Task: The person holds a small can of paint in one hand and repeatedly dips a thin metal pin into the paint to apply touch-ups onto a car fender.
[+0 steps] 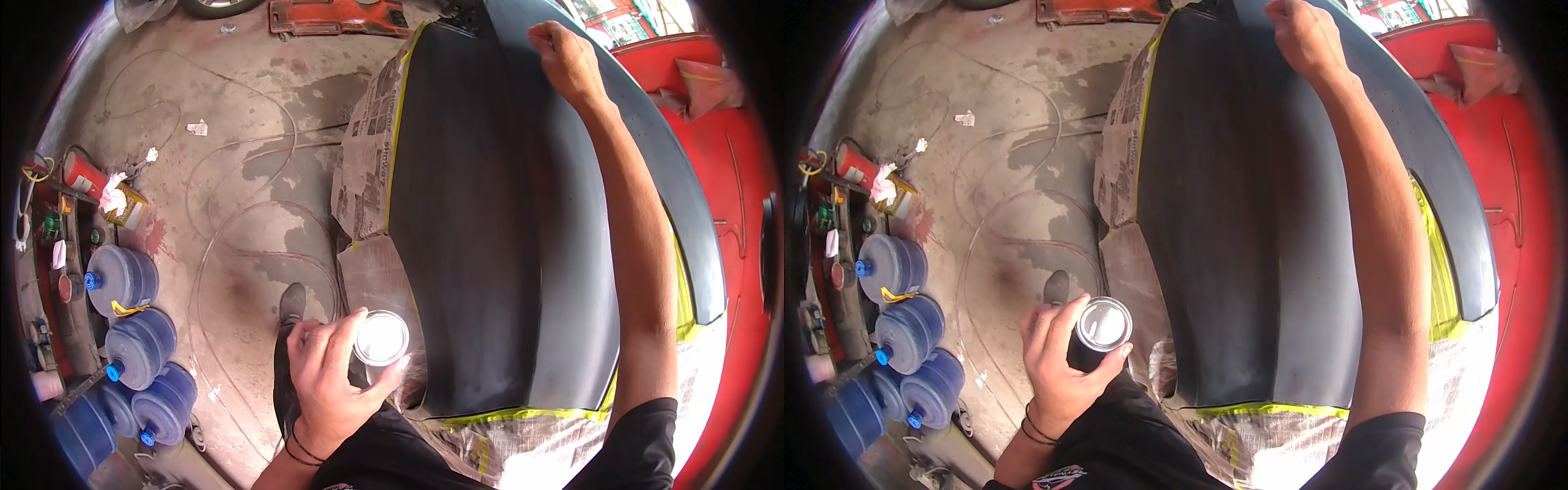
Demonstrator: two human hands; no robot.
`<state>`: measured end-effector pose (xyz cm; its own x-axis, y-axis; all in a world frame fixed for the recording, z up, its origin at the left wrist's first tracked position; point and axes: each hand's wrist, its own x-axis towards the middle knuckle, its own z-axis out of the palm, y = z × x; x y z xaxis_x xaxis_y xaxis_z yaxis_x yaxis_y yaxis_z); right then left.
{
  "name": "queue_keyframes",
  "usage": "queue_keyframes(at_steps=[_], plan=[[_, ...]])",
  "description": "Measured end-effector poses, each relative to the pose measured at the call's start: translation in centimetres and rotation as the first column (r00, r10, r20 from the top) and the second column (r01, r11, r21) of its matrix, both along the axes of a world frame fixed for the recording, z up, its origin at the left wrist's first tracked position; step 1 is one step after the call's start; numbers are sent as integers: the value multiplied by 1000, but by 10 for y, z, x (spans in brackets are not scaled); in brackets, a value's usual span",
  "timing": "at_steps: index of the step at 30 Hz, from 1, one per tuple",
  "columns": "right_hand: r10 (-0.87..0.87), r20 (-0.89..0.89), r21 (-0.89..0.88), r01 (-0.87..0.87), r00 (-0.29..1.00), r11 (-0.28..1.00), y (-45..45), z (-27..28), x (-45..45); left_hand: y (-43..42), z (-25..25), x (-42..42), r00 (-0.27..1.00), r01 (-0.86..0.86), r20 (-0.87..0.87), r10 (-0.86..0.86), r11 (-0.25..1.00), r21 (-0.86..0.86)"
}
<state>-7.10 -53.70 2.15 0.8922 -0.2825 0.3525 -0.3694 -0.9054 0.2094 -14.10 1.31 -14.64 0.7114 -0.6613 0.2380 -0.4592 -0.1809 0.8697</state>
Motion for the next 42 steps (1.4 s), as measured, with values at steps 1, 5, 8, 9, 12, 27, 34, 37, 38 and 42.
queue_keyframes(at_steps=[1,5,8,9,12,27,34,37,38,42], plan=[[-21,-29,-16,20,999,1000,-1,0,4,0,1,1,1000,-1,0,1,1000,2],[-51,-81,-51,47,995,998,-15,-3,15,1,1,5,1000,-12,-13,12,1000,10],[-76,-90,-63,71,993,995,-17,-5,16,1,2,11,1000,-10,-16,10,1000,9],[-92,-95,-70,86,991,994,-19,-6,16,1,2,12,1000,-12,-13,12,1000,7],[-56,-97,-67,49,994,997,-22,-6,17,1,3,15,1000,-17,0,17,1000,6],[-113,-111,-82,105,987,991,-20,-10,21,-2,6,17,1000,-13,-8,13,1000,25],[-107,-113,-83,98,988,992,-23,-12,22,-3,9,19,1000,-15,9,15,1000,26],[-99,-110,-81,91,989,993,-22,-11,22,-2,9,19,1000,-17,9,17,1000,21],[-98,-107,-78,90,989,993,-22,-10,22,-2,8,19,1000,-18,8,18,1000,19],[-102,-77,-31,100,992,994,-20,-8,21,-2,10,20,1000,-18,11,18,1000,24]])
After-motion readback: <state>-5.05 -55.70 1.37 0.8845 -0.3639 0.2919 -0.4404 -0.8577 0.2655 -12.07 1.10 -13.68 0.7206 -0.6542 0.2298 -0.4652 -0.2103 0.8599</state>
